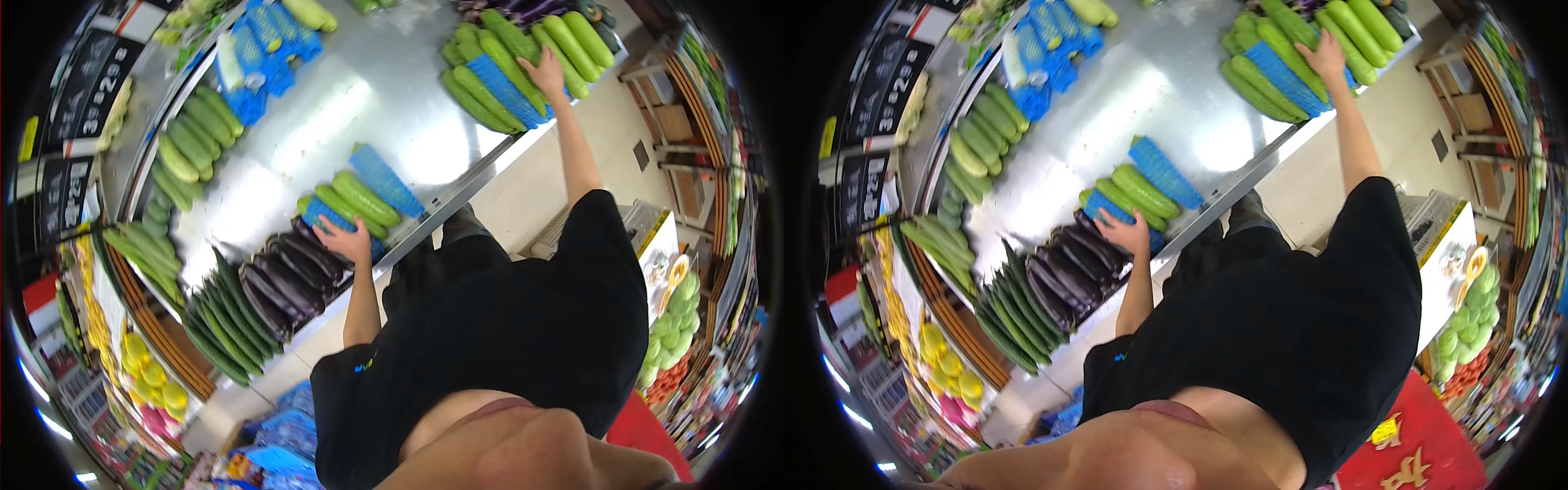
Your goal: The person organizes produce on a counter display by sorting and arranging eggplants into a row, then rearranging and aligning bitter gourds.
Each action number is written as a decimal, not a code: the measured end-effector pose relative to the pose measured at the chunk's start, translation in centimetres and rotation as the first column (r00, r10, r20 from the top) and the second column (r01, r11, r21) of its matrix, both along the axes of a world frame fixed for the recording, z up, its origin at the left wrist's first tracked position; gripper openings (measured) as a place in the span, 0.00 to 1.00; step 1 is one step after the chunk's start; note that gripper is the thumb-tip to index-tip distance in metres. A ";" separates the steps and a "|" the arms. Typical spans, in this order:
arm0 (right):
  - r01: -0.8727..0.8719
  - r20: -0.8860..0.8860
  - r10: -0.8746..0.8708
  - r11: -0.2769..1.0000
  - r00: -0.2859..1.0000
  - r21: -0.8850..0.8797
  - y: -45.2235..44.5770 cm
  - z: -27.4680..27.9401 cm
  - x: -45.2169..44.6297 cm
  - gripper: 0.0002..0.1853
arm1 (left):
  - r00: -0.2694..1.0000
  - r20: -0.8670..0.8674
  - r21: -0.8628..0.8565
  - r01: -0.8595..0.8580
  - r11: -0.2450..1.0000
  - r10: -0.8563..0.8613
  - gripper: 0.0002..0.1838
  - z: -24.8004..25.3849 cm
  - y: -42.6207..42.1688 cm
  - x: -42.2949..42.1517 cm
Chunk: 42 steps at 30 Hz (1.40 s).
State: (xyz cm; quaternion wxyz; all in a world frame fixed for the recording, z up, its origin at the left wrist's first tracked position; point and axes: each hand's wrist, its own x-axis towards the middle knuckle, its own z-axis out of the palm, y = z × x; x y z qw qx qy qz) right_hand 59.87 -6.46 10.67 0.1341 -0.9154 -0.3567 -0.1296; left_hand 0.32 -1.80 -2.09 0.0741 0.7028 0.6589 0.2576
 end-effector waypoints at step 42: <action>-0.192 0.156 0.175 0.976 0.972 0.102 -0.5 -7.0 -3.4 0.30 | 1.000 0.017 -0.016 0.007 1.000 -0.007 0.50 0.6 0.2 -0.2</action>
